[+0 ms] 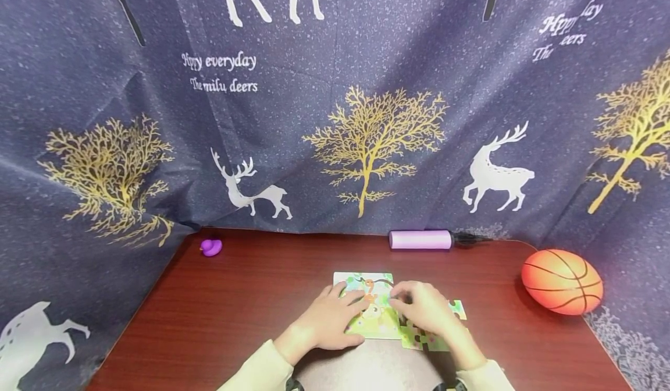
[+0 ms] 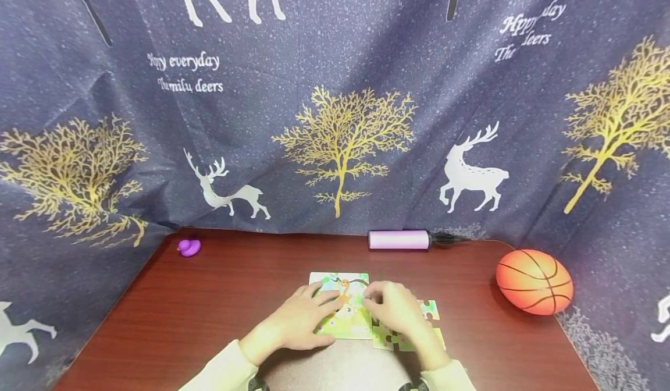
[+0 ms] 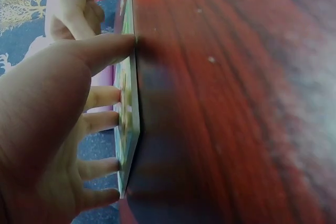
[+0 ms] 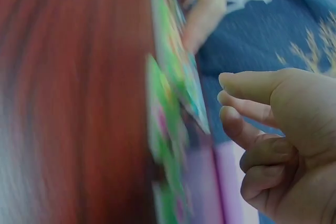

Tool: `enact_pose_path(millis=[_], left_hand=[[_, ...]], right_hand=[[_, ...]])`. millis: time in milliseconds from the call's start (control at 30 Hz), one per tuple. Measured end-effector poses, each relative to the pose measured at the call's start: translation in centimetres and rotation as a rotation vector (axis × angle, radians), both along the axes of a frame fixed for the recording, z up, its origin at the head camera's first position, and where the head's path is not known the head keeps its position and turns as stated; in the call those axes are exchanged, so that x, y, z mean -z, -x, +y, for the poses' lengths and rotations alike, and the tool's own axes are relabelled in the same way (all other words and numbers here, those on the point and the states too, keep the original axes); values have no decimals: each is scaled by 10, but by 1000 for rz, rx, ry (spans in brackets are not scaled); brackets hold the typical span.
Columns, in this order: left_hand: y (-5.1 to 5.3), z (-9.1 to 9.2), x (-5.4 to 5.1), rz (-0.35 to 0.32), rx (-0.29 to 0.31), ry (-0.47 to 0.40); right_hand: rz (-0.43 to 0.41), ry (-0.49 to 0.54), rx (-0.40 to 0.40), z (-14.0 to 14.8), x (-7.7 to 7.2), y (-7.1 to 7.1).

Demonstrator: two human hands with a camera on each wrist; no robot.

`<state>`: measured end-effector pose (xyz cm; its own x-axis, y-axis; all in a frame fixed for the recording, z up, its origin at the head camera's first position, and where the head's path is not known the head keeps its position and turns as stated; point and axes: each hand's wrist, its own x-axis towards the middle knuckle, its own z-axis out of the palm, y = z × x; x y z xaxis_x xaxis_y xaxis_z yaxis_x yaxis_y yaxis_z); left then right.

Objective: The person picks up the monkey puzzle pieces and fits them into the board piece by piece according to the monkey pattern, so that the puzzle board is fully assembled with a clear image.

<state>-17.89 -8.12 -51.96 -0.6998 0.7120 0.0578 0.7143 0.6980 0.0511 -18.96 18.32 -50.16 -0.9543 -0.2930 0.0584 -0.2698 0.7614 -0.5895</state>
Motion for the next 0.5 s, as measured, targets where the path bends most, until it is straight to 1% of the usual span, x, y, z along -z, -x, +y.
enact_pose_path(millis=[100, 167, 233, 300, 400, 500], left_hand=[[0, 4, -4, -14, 8, -24], [0, 5, -6, -38, 6, -33], [-1, 6, -7, -65, 2, -40], [0, 5, -6, -84, -2, -38], [2, 4, -4, -91, 2, -37], [5, 4, -2, -75, 14, -38]], right_hand=[[12, -20, 98, 28, -3, 0], [19, -64, 181, 47, -3, -2], [1, -106, 262, 66, -4, -7], [-38, -160, 333, 81, -5, -13], [-93, -227, 399, 95, -4, -21], [-121, -258, 427, 101, -3, -25]])
